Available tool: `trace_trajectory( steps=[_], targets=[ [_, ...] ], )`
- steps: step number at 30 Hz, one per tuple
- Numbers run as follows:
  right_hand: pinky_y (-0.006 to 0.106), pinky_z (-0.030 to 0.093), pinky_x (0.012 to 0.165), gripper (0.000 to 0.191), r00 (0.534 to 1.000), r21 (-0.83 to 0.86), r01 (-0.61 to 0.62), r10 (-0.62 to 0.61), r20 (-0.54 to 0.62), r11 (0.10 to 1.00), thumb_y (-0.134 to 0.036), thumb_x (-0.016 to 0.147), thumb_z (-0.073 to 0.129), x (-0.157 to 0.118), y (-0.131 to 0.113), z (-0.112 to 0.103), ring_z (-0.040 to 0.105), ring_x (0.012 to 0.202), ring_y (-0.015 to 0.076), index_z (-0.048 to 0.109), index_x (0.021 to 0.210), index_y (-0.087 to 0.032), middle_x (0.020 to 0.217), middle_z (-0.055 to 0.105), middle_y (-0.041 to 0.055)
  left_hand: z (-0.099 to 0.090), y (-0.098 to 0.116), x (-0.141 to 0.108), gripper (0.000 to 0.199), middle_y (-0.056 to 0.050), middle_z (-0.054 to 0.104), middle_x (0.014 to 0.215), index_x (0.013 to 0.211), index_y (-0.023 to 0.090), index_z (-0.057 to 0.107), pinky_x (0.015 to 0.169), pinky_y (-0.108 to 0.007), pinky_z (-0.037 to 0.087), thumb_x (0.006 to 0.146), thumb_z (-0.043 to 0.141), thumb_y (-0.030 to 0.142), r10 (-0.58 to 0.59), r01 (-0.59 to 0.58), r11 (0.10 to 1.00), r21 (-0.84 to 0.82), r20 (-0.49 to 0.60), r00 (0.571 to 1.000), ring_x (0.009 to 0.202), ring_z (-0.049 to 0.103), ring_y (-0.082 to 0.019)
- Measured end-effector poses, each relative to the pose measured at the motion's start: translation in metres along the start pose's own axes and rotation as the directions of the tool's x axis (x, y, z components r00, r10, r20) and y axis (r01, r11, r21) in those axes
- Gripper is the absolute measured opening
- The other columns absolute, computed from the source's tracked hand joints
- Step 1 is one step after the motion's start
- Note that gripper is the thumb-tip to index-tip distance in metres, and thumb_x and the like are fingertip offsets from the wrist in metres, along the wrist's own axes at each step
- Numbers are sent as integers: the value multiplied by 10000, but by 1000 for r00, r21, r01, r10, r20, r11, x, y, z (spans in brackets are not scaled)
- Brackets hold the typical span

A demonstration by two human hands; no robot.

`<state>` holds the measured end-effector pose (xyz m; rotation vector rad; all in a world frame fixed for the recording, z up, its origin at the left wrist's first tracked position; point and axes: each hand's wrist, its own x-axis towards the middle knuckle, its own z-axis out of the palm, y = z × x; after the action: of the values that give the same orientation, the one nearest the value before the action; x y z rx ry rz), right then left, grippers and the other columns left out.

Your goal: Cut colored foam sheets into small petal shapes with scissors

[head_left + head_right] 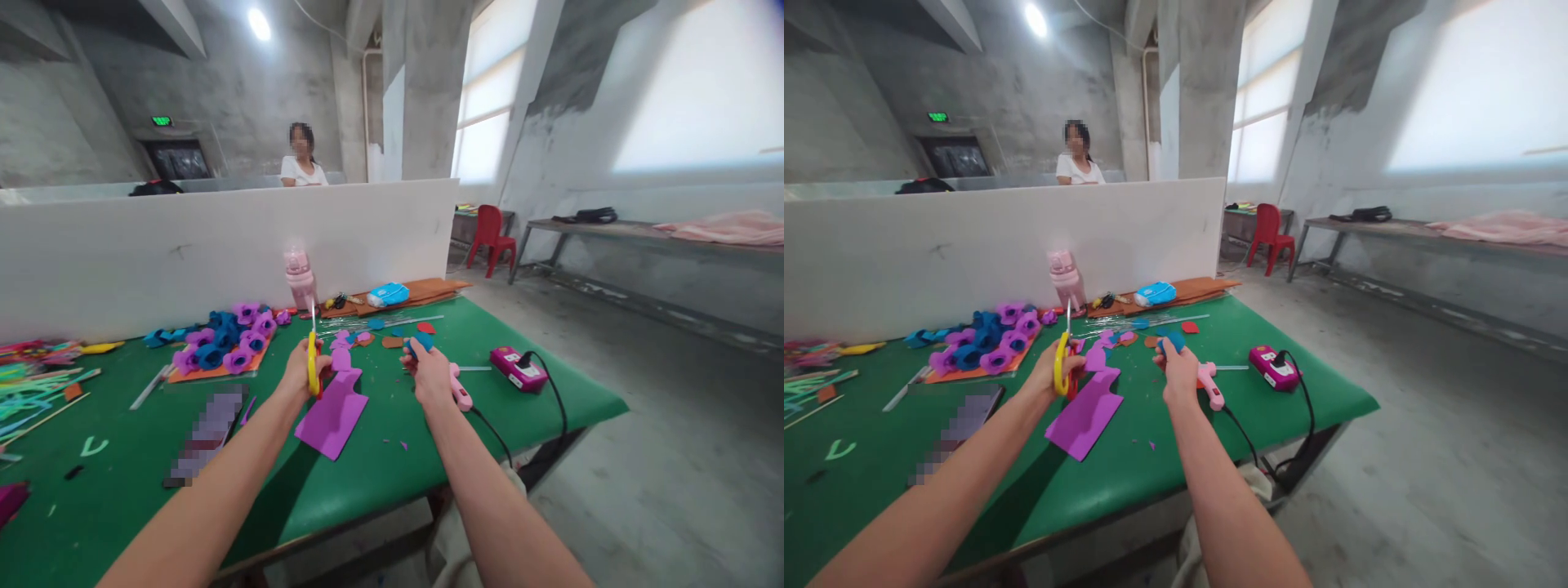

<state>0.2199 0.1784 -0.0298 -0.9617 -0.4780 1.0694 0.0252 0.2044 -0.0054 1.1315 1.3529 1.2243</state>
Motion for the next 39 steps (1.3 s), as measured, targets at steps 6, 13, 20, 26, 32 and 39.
trace_trajectory(
  steps=[6,13,20,26,32,39],
  targets=[
    [228,447,472,247,999,48,-29,30,-21,998,-331,552,780,-2,-4,-10,479,438,70,622,643,-165,549,584,-25,33,8,33,338,-87,573,1184,1190,161,533,826,-417,520,894,552,323,-100,96,960,263,5,995,988,598,-208],
    [229,447,466,218,999,76,-38,35,39,996,-314,577,758,-3,-21,-28,471,445,68,662,701,-164,586,590,-22,-28,1,-23,408,18,633,785,1134,232,531,585,-255,471,747,648,186,88,-114,722,683,74,993,652,630,-170],
    [237,471,518,170,995,40,-76,73,68,996,-264,562,739,-7,-18,-28,473,459,67,649,669,-166,576,594,-28,-56,-6,-41,326,-162,691,877,1087,156,551,691,-382,450,767,515,212,99,-56,261,964,32,995,894,642,-374],
    [242,481,537,198,987,10,-94,92,134,996,-228,507,757,-14,-6,-17,479,465,69,587,600,-186,546,581,-48,-45,-15,-13,307,-197,659,1004,1111,111,548,744,-423,485,888,443,293,79,13,67,998,-19,997,933,640,-328],
    [249,491,552,200,983,9,-119,116,146,993,-218,529,750,-14,-5,-18,469,457,63,570,611,-187,556,575,-50,-46,-17,2,326,-80,594,1142,1152,156,556,825,-414,514,896,542,358,54,3,13,1000,-4,999,975,600,-204],
    [236,490,582,172,985,41,-118,111,131,992,-201,552,736,-11,-11,-20,486,483,61,586,635,-185,583,594,-49,-25,4,1,320,-89,554,1228,1182,183,547,882,-441,491,898,542,329,110,-187,62,980,180,978,1052,570,-223]
  ],
)
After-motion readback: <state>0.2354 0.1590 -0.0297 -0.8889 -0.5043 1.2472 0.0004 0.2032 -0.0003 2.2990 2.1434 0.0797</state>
